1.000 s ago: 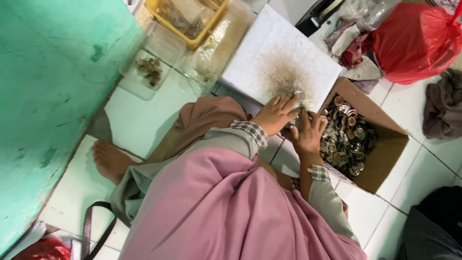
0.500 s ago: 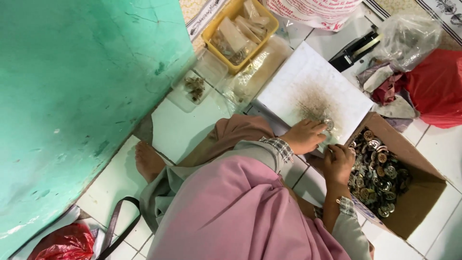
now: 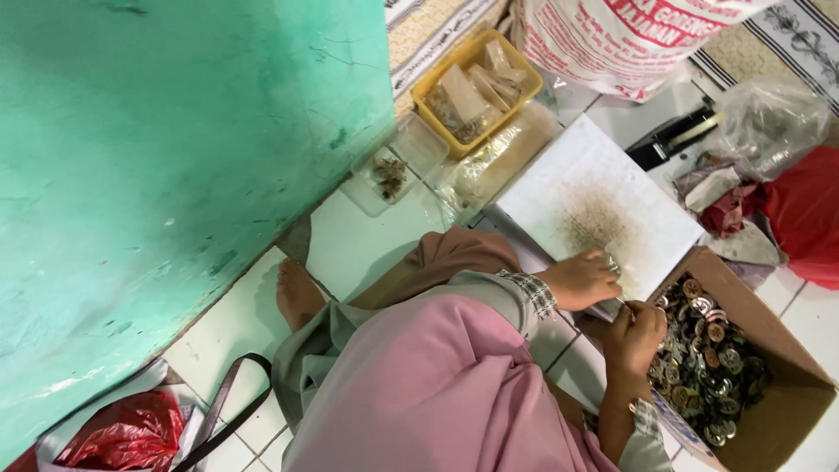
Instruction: The person sits on the floor and sorts metal buttons from a cardboard box into small plastic bags. They pick buttons one by one, place them into a bag, and occasionally seal the bag before continuing to sort more buttons.
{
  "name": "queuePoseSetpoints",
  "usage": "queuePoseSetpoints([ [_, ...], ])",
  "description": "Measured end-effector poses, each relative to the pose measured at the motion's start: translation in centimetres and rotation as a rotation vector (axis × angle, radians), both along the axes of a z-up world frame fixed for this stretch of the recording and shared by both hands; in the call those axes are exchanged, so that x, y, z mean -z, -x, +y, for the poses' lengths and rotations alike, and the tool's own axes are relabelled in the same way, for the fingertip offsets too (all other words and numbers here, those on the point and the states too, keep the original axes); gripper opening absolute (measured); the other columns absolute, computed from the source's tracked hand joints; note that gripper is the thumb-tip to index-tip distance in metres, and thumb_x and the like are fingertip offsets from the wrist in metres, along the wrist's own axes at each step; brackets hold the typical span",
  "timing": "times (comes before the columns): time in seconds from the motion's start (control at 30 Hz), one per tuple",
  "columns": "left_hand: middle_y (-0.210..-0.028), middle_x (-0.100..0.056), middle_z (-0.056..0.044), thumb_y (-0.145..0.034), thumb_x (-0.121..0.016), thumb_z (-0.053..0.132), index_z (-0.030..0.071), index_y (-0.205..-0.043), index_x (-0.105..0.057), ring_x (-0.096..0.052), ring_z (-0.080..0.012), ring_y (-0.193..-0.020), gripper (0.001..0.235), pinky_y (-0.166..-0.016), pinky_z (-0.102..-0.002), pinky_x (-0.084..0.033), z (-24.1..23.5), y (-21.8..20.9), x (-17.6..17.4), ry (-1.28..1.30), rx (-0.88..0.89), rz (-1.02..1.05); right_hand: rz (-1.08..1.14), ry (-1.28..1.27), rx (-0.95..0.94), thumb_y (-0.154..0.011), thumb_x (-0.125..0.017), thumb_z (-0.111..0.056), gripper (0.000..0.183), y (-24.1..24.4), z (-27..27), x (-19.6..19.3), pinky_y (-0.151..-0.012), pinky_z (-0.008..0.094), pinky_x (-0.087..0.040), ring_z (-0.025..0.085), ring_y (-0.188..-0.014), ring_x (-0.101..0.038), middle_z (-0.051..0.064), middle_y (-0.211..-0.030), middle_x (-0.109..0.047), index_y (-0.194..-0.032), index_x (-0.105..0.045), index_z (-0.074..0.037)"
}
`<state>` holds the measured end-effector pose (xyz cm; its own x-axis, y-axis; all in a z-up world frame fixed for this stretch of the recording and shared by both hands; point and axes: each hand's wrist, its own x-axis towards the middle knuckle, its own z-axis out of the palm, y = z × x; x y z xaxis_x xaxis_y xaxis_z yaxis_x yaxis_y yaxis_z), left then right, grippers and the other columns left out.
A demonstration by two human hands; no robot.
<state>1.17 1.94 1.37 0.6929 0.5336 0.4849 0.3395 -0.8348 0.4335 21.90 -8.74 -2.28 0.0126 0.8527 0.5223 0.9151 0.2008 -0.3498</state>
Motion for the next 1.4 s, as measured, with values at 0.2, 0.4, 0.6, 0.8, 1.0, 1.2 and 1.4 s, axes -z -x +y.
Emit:
queuePoseSetpoints([
  [0.2, -0.095, -0.075, -0.001, -0.095, -0.053, 0.022, 0.024, -0.103, -0.061, -0.076, -0.0246, -0.091, 0.011, -0.088, -0.046, -0.057, -0.4, -1.5, 3.1, -0.01, -0.042, 0.079, 0.219, 0.076, 0.063, -0.106, -0.063, 0.006, 0.007, 3.8, -0.2, -4.2, -0.068, 0.05, -0.053, 0.045, -0.089, -0.063, 0.024, -0.099, -0.06, -0.111, -0.067, 0.009],
  [0.4, -0.07, -0.062, -0.003, -0.097, -0.055, 0.008, 0.012, -0.113, -0.067, -0.06, -0.0208, -0.06, 0.02, -0.056, -0.033, -0.046, -1.8, 7.1, -12.1, 0.422, 0.082, 0.283, 0.726, 0.331, 0.092, -0.113, -0.053, -0.014, 0.027, 10.8, 0.1, -11.8, -0.085, 0.041, -0.058, 0.033, -0.097, -0.066, 0.025, -0.117, -0.063, -0.129, -0.055, 0.007],
  [0.6, -0.059, -0.053, -0.007, -0.09, -0.056, 0.006, 0.009, -0.09, -0.058, -0.045, -0.0271, -0.047, 0.004, -0.045, -0.046, -0.03, 0.0, 7.6, -5.7, 0.303, 0.017, -0.007, 0.536, 0.613, 0.161, -0.098, -0.068, -0.021, 0.03, 11.0, 1.4, -12.7, -0.086, 0.047, -0.054, 0.031, -0.106, -0.066, 0.018, -0.126, -0.058, -0.122, -0.065, -0.003],
  [0.8, -0.102, -0.074, -0.012, -0.098, -0.059, 0.022, 0.008, -0.122, -0.064, -0.069, -0.0277, -0.079, 0.029, -0.065, -0.041, -0.052, 2.4, 11.2, -6.7, 0.554, -0.098, -0.18, 0.831, 0.63, 0.112, -0.105, -0.064, -0.006, 0.014, 13.3, 4.8, -13.1, -0.084, 0.034, -0.056, 0.021, -0.091, -0.067, 0.013, -0.104, -0.072, -0.118, -0.061, -0.004],
  [1.0, -0.125, -0.067, -0.023, -0.09, -0.069, 0.043, 0.025, -0.147, -0.047, -0.071, -0.0385, -0.108, 0.063, -0.088, -0.045, -0.062, 5.1, 16.9, -9.5, 1.126, -0.431, -0.435, 1.153, 0.464, -0.052, -0.111, -0.056, 0.003, 0.013, 17.0, 11.5, -10.4, -0.065, 0.039, -0.059, 0.029, -0.079, -0.068, 0.018, -0.101, -0.064, -0.115, -0.047, -0.006],
  [1.2, -0.108, -0.069, -0.013, -0.084, -0.076, 0.023, 0.024, -0.137, -0.062, -0.071, -0.0256, -0.098, 0.055, -0.081, -0.038, -0.061, 11.1, 20.1, -1.7, 1.07, -0.797, -0.686, 1.391, 0.52, -0.007, -0.104, -0.06, 0.0, 0.018, 23.6, 19.8, -8.6, -0.062, 0.044, -0.063, 0.031, -0.078, -0.068, 0.017, -0.102, -0.058, -0.114, -0.048, -0.009],
  [1.4, -0.111, -0.071, -0.013, -0.09, -0.072, 0.018, 0.025, -0.139, -0.06, -0.07, -0.0314, -0.107, 0.051, -0.087, -0.043, -0.061, 17.3, 26.8, -2.3, 0.871, -1.004, -0.569, 1.375, 0.644, -0.106, -0.101, -0.059, 0.002, 0.031, 30.3, 27.9, -8.5, -0.066, 0.047, -0.067, 0.031, -0.081, -0.067, 0.013, -0.101, -0.053, -0.125, -0.042, -0.008],
])
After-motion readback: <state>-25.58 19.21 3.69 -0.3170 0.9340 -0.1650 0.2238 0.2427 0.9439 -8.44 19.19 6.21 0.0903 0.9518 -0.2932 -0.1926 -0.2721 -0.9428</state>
